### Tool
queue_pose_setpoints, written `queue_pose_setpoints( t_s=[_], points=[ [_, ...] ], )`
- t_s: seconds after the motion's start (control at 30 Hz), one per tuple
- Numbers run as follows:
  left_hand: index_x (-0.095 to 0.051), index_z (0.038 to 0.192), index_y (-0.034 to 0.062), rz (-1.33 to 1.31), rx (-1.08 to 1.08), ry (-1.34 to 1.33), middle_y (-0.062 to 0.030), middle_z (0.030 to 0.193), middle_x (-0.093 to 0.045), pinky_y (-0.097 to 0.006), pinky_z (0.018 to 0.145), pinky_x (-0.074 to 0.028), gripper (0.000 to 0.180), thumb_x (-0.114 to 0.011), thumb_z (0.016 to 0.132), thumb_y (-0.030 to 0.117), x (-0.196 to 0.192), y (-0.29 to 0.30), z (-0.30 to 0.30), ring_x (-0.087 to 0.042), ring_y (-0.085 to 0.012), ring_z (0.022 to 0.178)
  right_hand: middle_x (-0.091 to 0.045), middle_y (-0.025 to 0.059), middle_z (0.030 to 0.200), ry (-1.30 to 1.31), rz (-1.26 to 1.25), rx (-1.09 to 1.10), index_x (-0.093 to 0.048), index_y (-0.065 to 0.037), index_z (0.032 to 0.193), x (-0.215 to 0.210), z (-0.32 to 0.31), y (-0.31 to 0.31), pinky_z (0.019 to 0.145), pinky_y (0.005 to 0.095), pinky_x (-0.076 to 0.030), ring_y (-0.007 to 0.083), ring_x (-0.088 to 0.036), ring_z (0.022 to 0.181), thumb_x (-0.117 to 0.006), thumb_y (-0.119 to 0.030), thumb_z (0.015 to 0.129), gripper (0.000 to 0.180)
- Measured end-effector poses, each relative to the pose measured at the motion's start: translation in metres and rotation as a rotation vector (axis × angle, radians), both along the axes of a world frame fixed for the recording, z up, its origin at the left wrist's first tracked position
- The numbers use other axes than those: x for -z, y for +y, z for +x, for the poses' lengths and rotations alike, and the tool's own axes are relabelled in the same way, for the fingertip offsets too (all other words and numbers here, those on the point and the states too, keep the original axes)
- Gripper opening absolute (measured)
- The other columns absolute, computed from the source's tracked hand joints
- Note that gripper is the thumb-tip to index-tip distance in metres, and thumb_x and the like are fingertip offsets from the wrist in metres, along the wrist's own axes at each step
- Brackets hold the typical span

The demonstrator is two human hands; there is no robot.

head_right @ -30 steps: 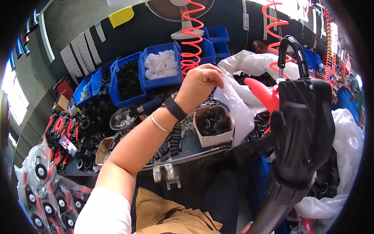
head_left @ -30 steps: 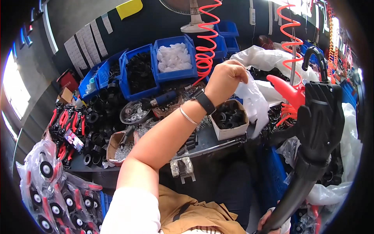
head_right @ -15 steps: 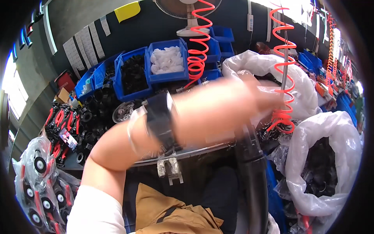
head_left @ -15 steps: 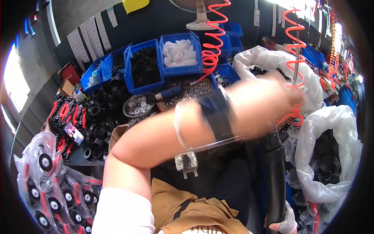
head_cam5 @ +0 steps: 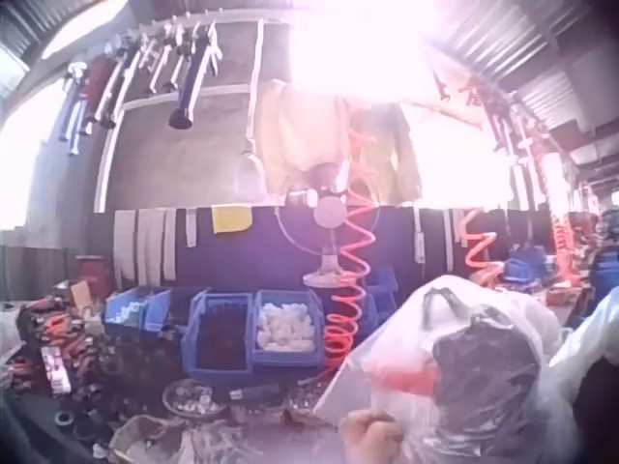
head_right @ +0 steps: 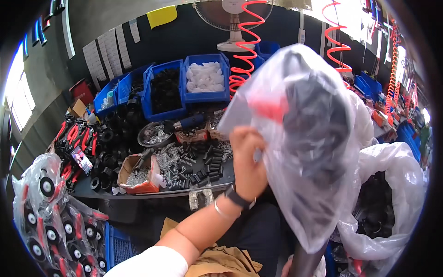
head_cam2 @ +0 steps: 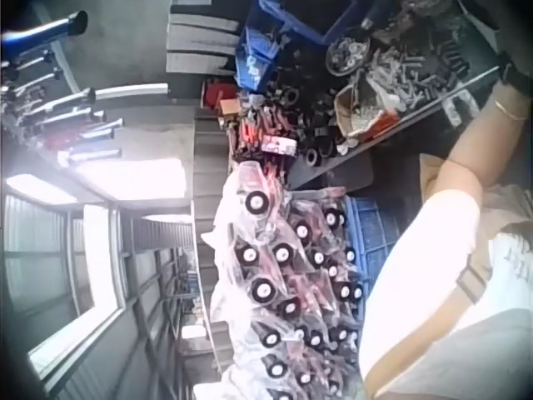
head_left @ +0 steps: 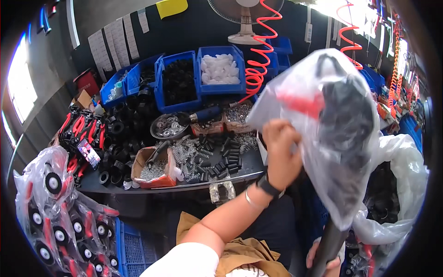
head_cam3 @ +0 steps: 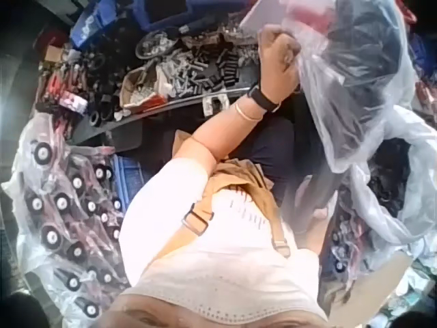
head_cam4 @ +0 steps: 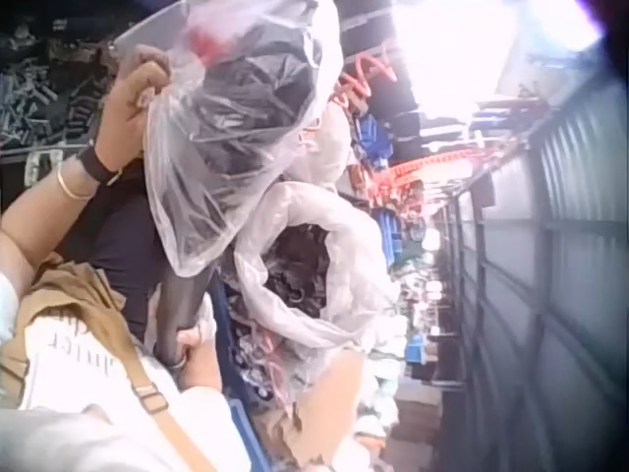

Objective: The person assembles caulking guns by fitting components into the handle mechanism, driving screws with a power screwdriver, attaching plungers and cylindrical barrels, and placing the finished tools into plastic bags.

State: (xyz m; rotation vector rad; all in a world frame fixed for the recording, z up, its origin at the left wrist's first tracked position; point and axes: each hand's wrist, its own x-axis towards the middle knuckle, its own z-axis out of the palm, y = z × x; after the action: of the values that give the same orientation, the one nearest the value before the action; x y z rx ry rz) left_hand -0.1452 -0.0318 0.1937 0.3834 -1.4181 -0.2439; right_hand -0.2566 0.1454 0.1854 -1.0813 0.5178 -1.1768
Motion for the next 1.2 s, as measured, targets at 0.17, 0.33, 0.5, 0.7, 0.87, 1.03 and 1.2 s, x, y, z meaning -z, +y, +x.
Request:
queue_pose_setpoints(
  t_s=[0.17,0.33,0.5,0.7,0.87,1.03,1.2],
  points=[
    [-0.046,0.086,0.0008,0.075,-0.118,0.068,-0.0164,0.100,-0.050,-0.034,0.081,-0.042,0.020,-0.063,0.077,-0.004,-0.033,-0.062,0.015,-0.050,-0.0299,0.092,-0.062,0.0274,0.093,-0.272,-0.280,-0.192,-0.021,-0.002,0.152,0.067,-0.036,0.018,0.064,0.0432,-0.059,0.0402,-0.068,0.076,-0.080,-0.012,0.068,0.104],
    [-0.048,0.092,0.0007,0.451,0.159,-0.264,-0.0145,0.080,-0.057,-0.035,0.066,-0.047,0.021,-0.067,0.085,0.007,0.022,-0.013,0.019,-0.056,-0.0273,0.071,-0.059,0.0305,0.095,-0.590,-0.111,0.151,-0.011,-0.011,0.159,0.046,-0.003,0.010,0.059,0.0447,-0.059,0.0433,-0.067,0.070,-0.075,-0.014,0.070,0.110],
    [-0.037,0.142,0.0083,0.104,0.050,-0.271,-0.0241,0.150,-0.027,-0.048,0.109,-0.033,0.091,-0.090,0.069,0.023,0.010,0.012,0.022,-0.029,-0.0425,0.140,-0.059,0.0301,0.094,-0.617,-0.076,0.133,-0.010,-0.011,0.159,0.053,0.007,0.005,0.061,0.0477,-0.059,0.0440,-0.068,0.072,-0.074,-0.012,0.070,0.109],
    [-0.039,0.137,0.0053,-0.061,-0.391,-0.342,-0.0248,0.150,-0.028,-0.049,0.115,-0.026,0.073,-0.080,0.078,0.021,0.005,-0.075,-0.030,-0.028,-0.0449,0.140,-0.058,0.0323,0.097,-0.631,-0.056,-0.006,-0.009,-0.014,0.159,0.062,0.008,0.001,0.065,0.0493,-0.058,0.0466,-0.067,0.076,-0.073,-0.009,0.071,0.109],
    [-0.037,0.131,0.0010,0.157,0.159,0.229,-0.0195,0.131,-0.041,-0.041,0.108,-0.033,0.047,-0.058,0.090,0.007,0.009,-0.094,-0.050,-0.044,-0.0327,0.124,-0.059,0.0337,0.099,-0.612,-0.167,-0.110,-0.004,-0.007,0.159,0.068,0.007,-0.006,0.063,0.0487,-0.058,0.0467,-0.069,0.074,-0.068,-0.014,0.079,0.102],
    [-0.041,0.120,0.0006,0.606,0.381,-0.077,-0.0190,0.090,-0.053,-0.040,0.078,-0.047,0.035,-0.050,0.086,-0.003,0.039,-0.084,-0.047,-0.057,-0.0298,0.083,-0.059,0.0335,0.100,-0.614,-0.250,-0.163,0.000,-0.009,0.159,0.066,0.003,-0.013,0.061,0.0475,-0.057,0.0461,-0.069,0.077,-0.068,-0.016,0.081,0.104],
    [-0.041,0.129,0.0008,0.540,0.646,-0.212,-0.0190,0.121,-0.048,-0.038,0.094,-0.044,0.043,-0.060,0.092,0.005,0.059,0.069,0.011,-0.054,-0.0267,0.109,-0.062,0.0287,0.093,-0.322,-0.123,-0.092,-0.027,0.011,0.144,0.060,-0.023,-0.003,0.055,0.0427,-0.057,0.0399,-0.068,0.065,-0.079,-0.031,0.076,0.096]
  ],
)
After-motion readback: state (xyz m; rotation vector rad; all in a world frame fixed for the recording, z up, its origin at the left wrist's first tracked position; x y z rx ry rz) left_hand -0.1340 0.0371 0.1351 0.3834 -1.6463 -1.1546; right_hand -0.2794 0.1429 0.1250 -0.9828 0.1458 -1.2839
